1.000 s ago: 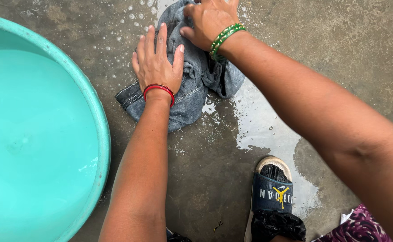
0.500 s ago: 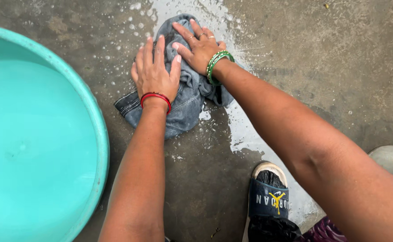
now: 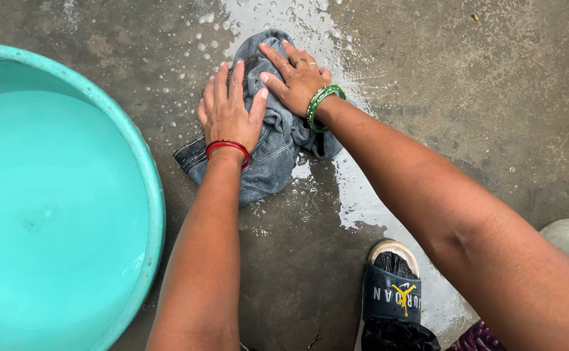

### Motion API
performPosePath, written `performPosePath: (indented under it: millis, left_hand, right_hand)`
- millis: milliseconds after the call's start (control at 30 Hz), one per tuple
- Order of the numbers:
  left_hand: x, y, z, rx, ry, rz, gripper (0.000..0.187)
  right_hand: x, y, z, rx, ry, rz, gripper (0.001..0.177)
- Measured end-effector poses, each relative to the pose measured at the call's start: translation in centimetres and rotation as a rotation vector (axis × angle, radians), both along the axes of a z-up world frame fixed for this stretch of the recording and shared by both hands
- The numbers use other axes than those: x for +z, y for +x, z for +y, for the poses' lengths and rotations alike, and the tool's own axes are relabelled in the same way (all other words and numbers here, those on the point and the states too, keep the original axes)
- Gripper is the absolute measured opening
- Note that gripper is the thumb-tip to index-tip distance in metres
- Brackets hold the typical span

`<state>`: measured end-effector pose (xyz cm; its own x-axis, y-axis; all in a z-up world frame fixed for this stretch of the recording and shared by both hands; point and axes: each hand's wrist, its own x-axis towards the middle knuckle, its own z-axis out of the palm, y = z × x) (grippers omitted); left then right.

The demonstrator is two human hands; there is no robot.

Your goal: The person rubs a garment against the concrete floor with soapy water and then rinses it in a plastic basin.

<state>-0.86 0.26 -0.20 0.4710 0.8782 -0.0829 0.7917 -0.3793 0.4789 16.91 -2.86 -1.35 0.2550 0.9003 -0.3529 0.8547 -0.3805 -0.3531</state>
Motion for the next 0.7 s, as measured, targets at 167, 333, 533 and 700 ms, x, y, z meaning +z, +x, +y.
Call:
performPosePath:
  millis: [167, 333, 533, 700]
  left_hand:
    - [-1.1, -0.2, 0.1, 0.004, 0.008, -0.032, 0.069]
    - [-4.6, -1.8, 2.6, 0.052, -0.111, -0.544, 0.049]
    - [-3.2, -1.2, 1.4, 0.387, -0.088, -0.946, 0.060]
    - [5.6, 3.5, -3.2, 0.294, -0.085, -0.762, 0.057]
  right_hand:
    - [-0.5, 0.3, -0.4, 0.008, 0.028, 0.035, 0.066]
    - [-1.3, 4.9, -2.8, 0.104, 0.266, 0.410, 0.070]
    - [-1.5, 6.9, -4.1, -0.860, 0.172, 0.593, 0.051]
    - [5.3, -0.1, -3.8, -0.189, 0.651, 0.705, 0.064]
